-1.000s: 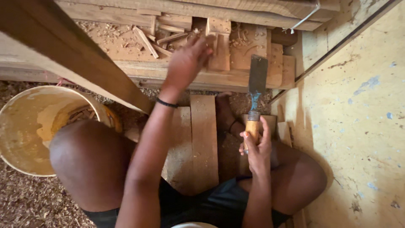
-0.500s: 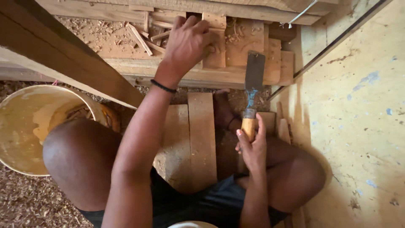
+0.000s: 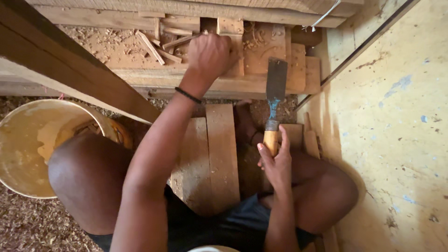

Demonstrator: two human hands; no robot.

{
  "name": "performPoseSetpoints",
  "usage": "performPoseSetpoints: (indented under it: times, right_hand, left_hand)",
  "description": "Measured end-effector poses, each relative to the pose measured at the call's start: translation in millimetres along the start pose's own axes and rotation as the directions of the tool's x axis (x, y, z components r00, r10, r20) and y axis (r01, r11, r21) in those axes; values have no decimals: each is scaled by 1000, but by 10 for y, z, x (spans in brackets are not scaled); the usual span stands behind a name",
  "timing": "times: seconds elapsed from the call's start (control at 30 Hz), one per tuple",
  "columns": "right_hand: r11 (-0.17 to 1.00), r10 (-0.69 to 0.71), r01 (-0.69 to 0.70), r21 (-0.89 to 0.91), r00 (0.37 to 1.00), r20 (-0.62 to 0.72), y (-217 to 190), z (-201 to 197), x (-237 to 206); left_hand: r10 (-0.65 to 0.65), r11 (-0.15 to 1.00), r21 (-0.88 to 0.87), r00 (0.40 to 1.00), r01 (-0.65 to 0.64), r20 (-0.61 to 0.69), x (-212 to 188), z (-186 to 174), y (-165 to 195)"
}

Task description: The person uses a chisel to carve and shape a piece of wood while sitting on the floor.

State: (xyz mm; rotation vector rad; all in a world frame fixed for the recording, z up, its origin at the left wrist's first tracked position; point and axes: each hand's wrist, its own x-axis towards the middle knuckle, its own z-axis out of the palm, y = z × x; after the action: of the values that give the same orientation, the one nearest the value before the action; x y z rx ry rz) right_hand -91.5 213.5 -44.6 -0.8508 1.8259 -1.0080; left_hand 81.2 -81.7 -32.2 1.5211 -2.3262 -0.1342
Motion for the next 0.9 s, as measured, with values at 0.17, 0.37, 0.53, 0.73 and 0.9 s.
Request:
performPoseSetpoints:
  times: [0.17,0.37,0.53,0.73,0.9]
  right_hand:
    - [999,-7,7,-50,1000,-3,-3,-8,-4]
    - [999,-18,18,-33,1000,7,9,-25,13]
    - [980,-23,18,200,1000,20,89,-21,29]
    - [871,-42,34,490,999,4,25,-96,33]
    - [902,-82,79,425,997,-11,-164,-194,-237]
  left_hand:
    - [-108,994,-44,979,102,-173,66,142,19]
    - [-220,972,-78,975,223,37,112,178,-31]
    - [-120,992,-38,984,116,-131,-68,80,-140]
    - [-99,814,-572,946,-101,-309,-359,-253,25]
    - [337,702,-457,820,-547,-463,-540,-441,794]
